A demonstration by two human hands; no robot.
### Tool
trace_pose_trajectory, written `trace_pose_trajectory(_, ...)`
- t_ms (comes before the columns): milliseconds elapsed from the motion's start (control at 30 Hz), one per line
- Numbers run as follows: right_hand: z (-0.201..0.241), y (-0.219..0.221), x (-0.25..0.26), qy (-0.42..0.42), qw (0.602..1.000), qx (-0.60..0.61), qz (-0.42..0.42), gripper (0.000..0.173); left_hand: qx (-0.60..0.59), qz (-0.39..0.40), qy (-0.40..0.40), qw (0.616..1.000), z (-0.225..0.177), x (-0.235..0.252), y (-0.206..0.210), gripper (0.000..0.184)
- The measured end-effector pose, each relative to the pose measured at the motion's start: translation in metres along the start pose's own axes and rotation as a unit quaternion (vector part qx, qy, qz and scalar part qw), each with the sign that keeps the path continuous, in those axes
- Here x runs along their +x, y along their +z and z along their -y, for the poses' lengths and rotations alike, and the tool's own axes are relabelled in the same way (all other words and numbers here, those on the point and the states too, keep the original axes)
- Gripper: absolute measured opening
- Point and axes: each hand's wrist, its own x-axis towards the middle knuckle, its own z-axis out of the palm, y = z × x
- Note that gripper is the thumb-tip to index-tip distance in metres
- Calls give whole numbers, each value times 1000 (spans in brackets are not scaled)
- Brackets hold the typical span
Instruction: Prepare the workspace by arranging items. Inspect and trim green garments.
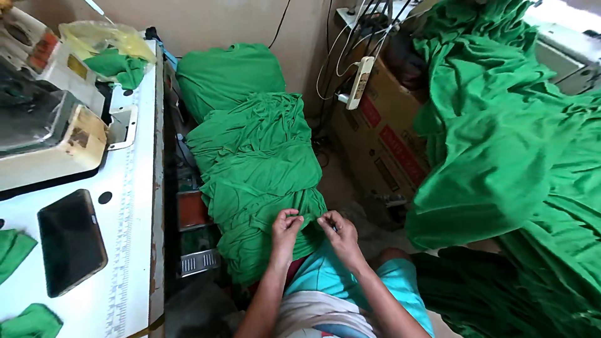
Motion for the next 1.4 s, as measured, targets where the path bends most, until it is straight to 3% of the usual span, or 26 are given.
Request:
trace_pose_trajectory(67,-3,-1,-1,37,998,48,-22,25,-4,-3,-5,1000,-1,0,0,28)
trace_pose_trajectory(433,10,2,-4,62,998,-15,29,21,19,21,48,998,2,-4,9,30)
trace_pose_trajectory(633,9,-4,-2,140,962,231,35,9,2,11,36,999,5,-3,6,28)
trace_pose_trajectory(767,7,-6,2,164,943,288,16,11,10,24,51,998,8,-2,5,19)
trace_pose_trajectory(900,12,-9,10,166,946,260,-97,12,18,42,86,995,11,-1,3,16)
trace_pose_trajectory(1000,11,-14,20,184,931,252,-188,36,28,45,78,996,10,-1,1,21)
trace_pose_trajectory(1033,9,-17,21,168,948,221,-154,36,40,59,80,994,10,0,0,24)
trace_pose_trajectory(1100,7,-24,19,120,983,138,18,29,66,91,92,989,8,1,-1,29)
trace_pose_trajectory(1167,4,-21,21,116,974,55,186,43,76,108,105,986,8,-1,1,31)
trace_pose_trajectory(1200,0,-18,23,107,967,17,230,37,86,112,118,983,10,-1,1,33)
trace_pose_trajectory(1300,-10,-16,29,67,974,-55,207,21,219,113,171,954,10,-3,-7,39)
trace_pose_trajectory(1400,-6,-21,31,73,995,39,61,21,431,78,134,889,3,-1,-21,53)
